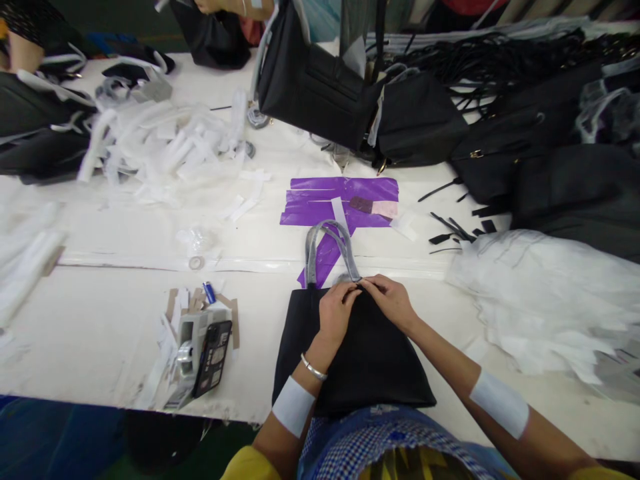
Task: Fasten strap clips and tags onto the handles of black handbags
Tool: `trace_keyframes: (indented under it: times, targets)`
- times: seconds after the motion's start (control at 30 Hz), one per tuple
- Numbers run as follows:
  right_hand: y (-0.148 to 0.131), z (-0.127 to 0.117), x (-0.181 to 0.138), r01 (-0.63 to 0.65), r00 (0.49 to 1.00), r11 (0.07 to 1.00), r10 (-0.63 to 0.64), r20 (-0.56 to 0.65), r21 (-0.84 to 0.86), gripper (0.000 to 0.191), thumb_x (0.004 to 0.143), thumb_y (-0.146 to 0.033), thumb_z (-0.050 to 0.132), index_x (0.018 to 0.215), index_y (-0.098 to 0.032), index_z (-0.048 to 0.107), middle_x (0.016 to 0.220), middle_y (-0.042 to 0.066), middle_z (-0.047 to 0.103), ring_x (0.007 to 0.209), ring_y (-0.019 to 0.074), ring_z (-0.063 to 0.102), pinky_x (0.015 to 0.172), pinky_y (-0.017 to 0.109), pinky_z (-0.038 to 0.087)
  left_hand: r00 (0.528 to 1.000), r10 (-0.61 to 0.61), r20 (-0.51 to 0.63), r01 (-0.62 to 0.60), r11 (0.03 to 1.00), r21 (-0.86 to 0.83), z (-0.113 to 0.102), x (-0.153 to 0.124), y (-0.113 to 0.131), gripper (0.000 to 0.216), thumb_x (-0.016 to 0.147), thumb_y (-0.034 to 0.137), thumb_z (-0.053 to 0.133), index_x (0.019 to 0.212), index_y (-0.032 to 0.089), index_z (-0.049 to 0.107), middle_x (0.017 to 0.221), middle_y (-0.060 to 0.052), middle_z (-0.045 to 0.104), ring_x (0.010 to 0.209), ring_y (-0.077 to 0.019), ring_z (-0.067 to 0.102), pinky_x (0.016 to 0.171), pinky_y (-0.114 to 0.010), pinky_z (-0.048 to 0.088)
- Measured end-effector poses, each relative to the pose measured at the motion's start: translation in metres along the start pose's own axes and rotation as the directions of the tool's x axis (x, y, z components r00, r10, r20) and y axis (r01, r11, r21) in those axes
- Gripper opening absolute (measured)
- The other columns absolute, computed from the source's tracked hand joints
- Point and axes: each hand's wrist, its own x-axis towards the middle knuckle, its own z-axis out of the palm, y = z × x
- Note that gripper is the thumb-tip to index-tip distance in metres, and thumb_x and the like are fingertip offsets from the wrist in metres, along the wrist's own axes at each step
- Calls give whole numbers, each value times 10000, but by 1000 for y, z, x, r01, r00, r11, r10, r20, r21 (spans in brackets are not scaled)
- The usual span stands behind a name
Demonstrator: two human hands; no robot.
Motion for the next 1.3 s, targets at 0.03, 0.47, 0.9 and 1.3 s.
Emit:
trace_keyframes:
  times: [0.03, 0.47, 0.9, 1.3]
  targets:
    - [0, 0, 0, -7, 1000, 1000, 7, -3, 7, 308, 872, -475, 545, 924, -240, 738, 916, 27, 716, 874, 200, 652, 815, 322, 498, 1000, 19, -20, -19, 1000, 3, 1, 0, 0, 131, 842, 233, 644, 957, 202, 698, 963, -39, 713, 917, -178, 658, 886, -318, 514]
    - [-5, 1, -3, 54, 998, 996, -55, -20, -74, 263, 906, -416, 515, 941, -240, 707, 903, 29, 688, 865, 194, 637, 804, 323, 492, 993, 112, 42, -118, 970, 213, 5, -3, -4, 256, 920, 224, 527, 1158, 184, 612, 1068, -70, 709, 927, -190, 680, 867, -319, 546]
    - [12, 11, -11, -40, 997, 985, 28, 75, 170, 219, 806, -292, 624, 1008, -213, 655, 1010, 48, 685, 903, 178, 668, 892, 351, 543, 974, 205, 92, -219, 956, 196, 2, 2, -18, 214, 919, 177, 510, 1082, 197, 648, 1051, -58, 712, 981, -177, 666, 922, -319, 534]
    - [8, 1, -9, 25, 1000, 997, -25, 4, -69, 210, 837, -343, 612, 990, -252, 724, 955, 23, 714, 850, 180, 677, 805, 313, 548, 921, 321, 219, -379, 867, 324, 5, 2, -27, 244, 940, 198, 479, 1145, 166, 608, 1061, -72, 708, 969, -174, 667, 897, -301, 542]
